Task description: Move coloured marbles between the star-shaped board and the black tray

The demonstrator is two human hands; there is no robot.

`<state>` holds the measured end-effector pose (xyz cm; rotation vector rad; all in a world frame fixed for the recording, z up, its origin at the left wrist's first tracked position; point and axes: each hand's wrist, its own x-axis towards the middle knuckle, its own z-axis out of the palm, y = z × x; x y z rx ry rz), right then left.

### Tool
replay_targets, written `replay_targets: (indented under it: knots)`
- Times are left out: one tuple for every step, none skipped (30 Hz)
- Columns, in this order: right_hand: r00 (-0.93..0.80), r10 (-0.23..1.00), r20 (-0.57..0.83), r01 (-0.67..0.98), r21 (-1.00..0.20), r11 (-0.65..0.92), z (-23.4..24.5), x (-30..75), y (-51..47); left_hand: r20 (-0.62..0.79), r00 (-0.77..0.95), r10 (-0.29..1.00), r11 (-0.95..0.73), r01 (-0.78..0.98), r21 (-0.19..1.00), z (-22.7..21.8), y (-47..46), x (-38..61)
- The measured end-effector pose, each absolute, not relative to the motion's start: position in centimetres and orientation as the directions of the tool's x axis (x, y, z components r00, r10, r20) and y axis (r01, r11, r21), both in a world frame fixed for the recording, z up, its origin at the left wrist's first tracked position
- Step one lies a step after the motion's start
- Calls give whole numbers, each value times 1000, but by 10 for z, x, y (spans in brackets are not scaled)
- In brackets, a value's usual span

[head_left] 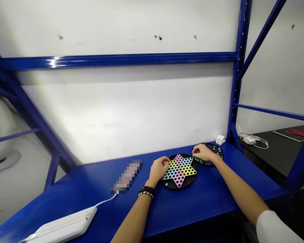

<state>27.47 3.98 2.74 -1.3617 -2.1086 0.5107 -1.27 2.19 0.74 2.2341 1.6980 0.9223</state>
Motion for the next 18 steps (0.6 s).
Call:
replay_targets:
  knots:
    - [-359,902,239,688,-586,429,29,269,36,354,151,923,-323,803,501,8,21,-13]
    - [-401,892,207,685,-579,442,29,264,33,346,149,926,-318,803,505,8,21,-13]
    - [-444,880,167,681,-576,453,28,261,31,340,148,929,-313,803,507,8,21,-13]
    - [-481,868,124,678,-576,458,27,258,29,335,147,931,-309,805,507,8,20,-13]
    - [-507,857,86,676,-577,458,26,256,29,333,147,931,-308,806,506,8,20,-13]
    - [-520,852,63,675,-581,455,25,255,29,333,148,931,-309,807,504,8,20,-13]
    - [-517,854,64,674,-585,452,23,255,30,334,152,930,-312,806,503,8,21,-13]
    - [-497,863,90,673,-588,448,23,256,32,335,157,929,-317,805,502,8,21,-13]
    - [-459,878,135,673,-592,443,23,258,34,335,163,928,-322,803,501,7,21,-13]
    - [-413,892,184,676,-595,435,22,261,36,336,169,927,-328,801,500,7,22,-13]
    - [-364,903,230,684,-592,426,22,264,39,337,175,925,-333,800,500,7,22,-13]
    - [-311,912,269,701,-583,411,21,268,41,338,179,924,-337,798,499,7,22,-13]
    - [-257,919,298,726,-568,387,20,273,44,339,183,923,-341,797,498,7,22,-13]
    - [-210,926,315,754,-550,358,18,278,47,340,185,922,-343,796,498,7,23,-13]
    - [-176,930,323,781,-530,331,15,282,49,341,186,921,-345,796,498,7,23,-14]
    - [-154,934,322,804,-509,308,11,286,50,342,187,921,-347,795,498,7,23,-14]
    - [-144,938,316,822,-489,291,7,289,52,343,188,920,-348,794,498,6,23,-14]
    - [-146,942,301,838,-469,280,3,291,53,343,189,920,-349,793,500,6,23,-14]
